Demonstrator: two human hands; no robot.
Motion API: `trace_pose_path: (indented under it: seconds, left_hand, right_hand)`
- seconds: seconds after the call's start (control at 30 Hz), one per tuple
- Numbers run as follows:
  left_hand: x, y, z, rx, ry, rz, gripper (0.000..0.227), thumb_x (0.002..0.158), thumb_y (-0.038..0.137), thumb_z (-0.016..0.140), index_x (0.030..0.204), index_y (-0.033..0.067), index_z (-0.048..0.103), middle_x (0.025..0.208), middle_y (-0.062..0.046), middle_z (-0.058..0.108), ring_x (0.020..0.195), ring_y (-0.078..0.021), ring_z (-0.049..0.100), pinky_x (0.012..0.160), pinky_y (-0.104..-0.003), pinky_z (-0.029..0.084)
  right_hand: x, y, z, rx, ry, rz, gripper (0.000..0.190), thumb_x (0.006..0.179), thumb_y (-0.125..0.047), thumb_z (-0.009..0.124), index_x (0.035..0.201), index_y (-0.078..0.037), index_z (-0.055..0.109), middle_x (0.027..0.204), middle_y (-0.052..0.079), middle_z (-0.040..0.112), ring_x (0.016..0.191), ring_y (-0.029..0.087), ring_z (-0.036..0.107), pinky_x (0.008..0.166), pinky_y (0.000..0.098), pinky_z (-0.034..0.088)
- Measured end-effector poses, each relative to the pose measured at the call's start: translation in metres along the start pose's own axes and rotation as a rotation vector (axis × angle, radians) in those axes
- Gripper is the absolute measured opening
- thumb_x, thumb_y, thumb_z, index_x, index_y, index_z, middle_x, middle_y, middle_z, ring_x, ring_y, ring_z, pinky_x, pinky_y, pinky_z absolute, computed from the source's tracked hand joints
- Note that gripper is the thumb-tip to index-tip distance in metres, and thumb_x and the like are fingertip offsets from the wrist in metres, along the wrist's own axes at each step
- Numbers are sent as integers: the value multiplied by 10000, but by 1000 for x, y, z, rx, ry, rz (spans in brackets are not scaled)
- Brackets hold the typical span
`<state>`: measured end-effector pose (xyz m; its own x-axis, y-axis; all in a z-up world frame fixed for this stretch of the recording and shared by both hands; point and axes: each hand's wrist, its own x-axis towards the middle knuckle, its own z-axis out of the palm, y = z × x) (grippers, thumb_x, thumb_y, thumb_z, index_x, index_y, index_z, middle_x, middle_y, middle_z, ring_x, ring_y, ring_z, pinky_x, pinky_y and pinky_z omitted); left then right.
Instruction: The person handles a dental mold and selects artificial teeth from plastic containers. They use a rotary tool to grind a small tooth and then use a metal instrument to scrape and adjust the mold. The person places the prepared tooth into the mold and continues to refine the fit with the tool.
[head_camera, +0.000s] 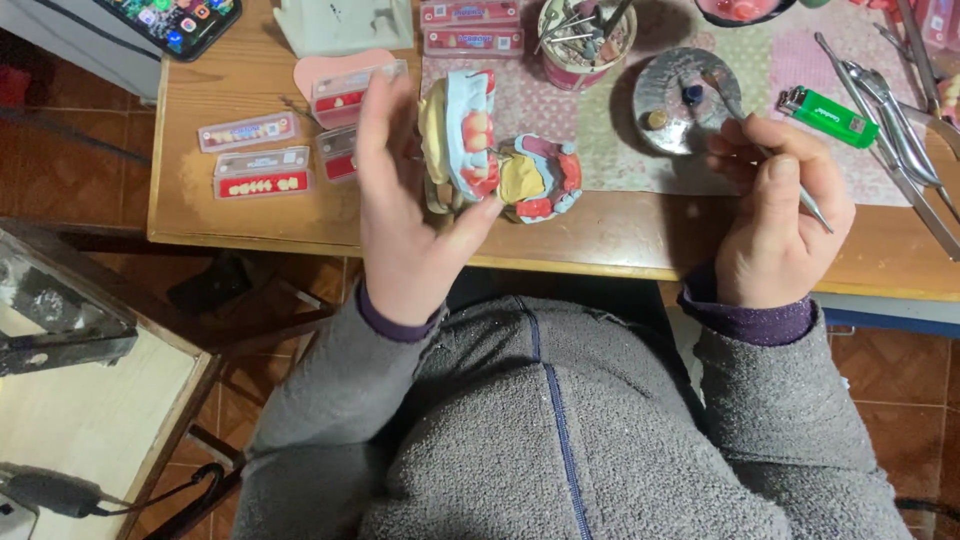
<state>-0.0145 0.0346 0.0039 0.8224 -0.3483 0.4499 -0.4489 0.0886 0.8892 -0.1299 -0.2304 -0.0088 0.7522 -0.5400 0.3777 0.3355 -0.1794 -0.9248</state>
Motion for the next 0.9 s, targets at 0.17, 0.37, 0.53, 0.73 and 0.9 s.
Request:
trace_pose_path:
  seconds: [0.17,0.37,0.53,0.73,0.9]
  left_hand:
    - [-63,-23,-7,269,305,259,782,852,93,852,1500,170,420,1384,-42,488,1233,-161,526,1064,-357,444]
    - [-44,24,13,256,-298,-333,554,922,145,790,1403,67,527,695,-48,657,598,-172,673,595,-327,533]
    - [-24,24,31,492,-337,-272,571,977,164,670,1477,89,404,657,-102,654,602,-323,684,544,-456,499]
    - [-16,20,42,653,-331,-281,375,1001,183,621,1330,118,451,735,-171,710,671,-390,706,556,-523,518]
    - [-14,18,45,702,-336,-289,357,992,160,611,1311,111,460,708,-162,704,647,-385,700,541,-528,510]
  right_hand:
    - [-1,9,-4,8,-8,-27,294,1234,-194,519,1299,82,596,1214,175,695,1045,212,653,967,311,532]
    - [-11,-16,18,-112,-33,-127,407,1190,-275,516,1395,74,555,1303,178,675,1137,235,690,1033,351,572]
    - [-49,11,13,-215,-265,-223,131,1058,-43,704,1110,-1,592,1121,181,712,1026,241,723,929,360,594]
    - [-39,-9,29,-349,-509,-262,233,928,-18,776,866,-75,559,969,143,720,909,275,745,804,359,589]
    - [-38,-11,35,-365,-548,-306,259,919,-39,784,856,-65,535,959,127,722,936,293,748,811,391,598]
